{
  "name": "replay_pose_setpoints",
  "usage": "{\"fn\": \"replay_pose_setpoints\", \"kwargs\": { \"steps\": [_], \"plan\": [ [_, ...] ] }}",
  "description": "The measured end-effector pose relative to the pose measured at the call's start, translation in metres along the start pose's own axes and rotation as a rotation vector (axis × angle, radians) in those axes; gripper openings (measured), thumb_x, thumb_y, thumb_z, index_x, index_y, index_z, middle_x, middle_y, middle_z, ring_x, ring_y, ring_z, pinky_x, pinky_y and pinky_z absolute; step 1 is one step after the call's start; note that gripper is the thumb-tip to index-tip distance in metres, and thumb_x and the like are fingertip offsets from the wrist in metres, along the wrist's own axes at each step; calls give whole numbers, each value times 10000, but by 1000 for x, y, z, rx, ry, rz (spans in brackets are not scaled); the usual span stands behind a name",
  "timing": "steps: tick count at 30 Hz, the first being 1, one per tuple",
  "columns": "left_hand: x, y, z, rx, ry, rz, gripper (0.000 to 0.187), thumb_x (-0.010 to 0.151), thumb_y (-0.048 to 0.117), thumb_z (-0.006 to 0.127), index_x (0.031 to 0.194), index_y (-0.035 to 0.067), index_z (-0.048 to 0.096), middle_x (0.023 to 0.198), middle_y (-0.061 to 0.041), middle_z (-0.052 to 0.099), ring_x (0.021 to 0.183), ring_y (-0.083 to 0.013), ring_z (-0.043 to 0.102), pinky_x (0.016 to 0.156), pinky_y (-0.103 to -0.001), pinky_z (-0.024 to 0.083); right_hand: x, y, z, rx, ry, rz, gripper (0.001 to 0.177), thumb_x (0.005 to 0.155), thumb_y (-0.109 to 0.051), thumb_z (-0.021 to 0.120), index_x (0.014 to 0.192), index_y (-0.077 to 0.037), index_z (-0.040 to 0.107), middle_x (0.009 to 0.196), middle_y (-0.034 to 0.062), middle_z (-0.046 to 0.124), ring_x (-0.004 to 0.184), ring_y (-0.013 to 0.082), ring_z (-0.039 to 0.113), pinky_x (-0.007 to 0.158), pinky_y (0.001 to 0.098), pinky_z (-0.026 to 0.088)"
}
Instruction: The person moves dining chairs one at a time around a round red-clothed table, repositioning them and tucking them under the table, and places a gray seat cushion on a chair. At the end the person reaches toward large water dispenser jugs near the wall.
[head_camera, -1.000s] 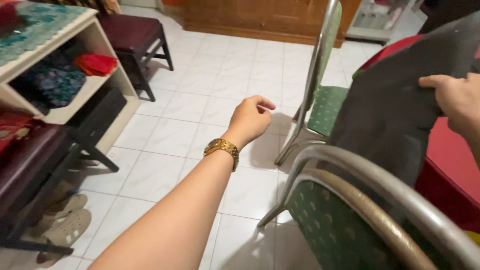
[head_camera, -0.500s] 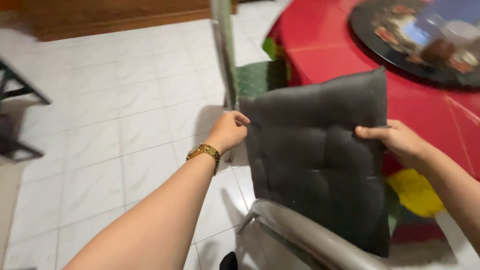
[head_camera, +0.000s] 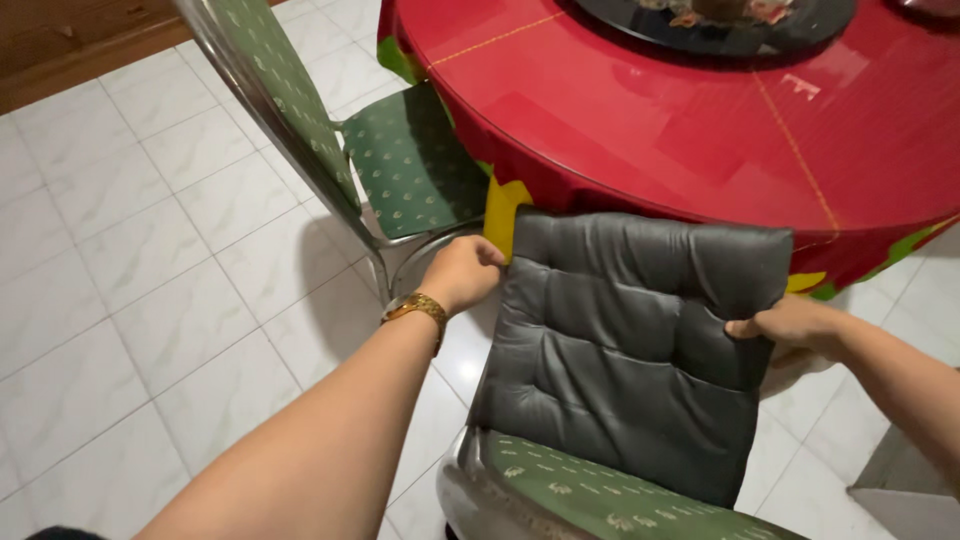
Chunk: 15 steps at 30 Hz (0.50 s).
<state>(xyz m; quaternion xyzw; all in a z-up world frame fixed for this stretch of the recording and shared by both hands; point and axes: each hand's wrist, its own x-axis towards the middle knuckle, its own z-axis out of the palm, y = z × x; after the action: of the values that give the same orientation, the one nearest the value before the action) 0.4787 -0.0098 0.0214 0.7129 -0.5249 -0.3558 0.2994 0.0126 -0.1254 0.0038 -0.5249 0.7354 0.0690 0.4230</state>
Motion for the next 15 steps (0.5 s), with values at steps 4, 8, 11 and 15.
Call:
{"fn": "replay_pose_setpoints", "kwargs": {
  "steps": [4,8,11,15],
  "plan": [
    [4,0,7,61,-63,-30,262,802,146,666,1047,121,755,1147,-110,756,1116,-267,703,983,-365,524,75,57,25,64,80,173,683,873,-361,776,1351,94,604,1363,301,623,1183,475,655,916,557,604],
    [-2,-9,2,134,-101,-107,288,803,132,648,1071,133,755,1178,-106,738,1134,-279,686,988,-373,521,119,131,51,136,88,267,459,951,-353,667,1300,-55,635,1336,191,618,1213,385,590,924,608,566],
    [-6,-10,-3,140,-106,-135,298,801,125,643,1077,135,753,1167,-105,735,1131,-277,688,985,-374,525,128,159,54,125,58,275,363,936,-283,695,1207,-46,645,1181,181,667,1082,369,639,908,623,592],
    [-12,-12,-10,117,-83,-197,300,803,134,650,1088,140,743,1171,-100,725,1131,-268,687,979,-376,528,133,113,52,5,-11,193,362,913,-268,698,1162,-5,701,1117,197,712,985,373,732,866,568,656]
  ]
}}
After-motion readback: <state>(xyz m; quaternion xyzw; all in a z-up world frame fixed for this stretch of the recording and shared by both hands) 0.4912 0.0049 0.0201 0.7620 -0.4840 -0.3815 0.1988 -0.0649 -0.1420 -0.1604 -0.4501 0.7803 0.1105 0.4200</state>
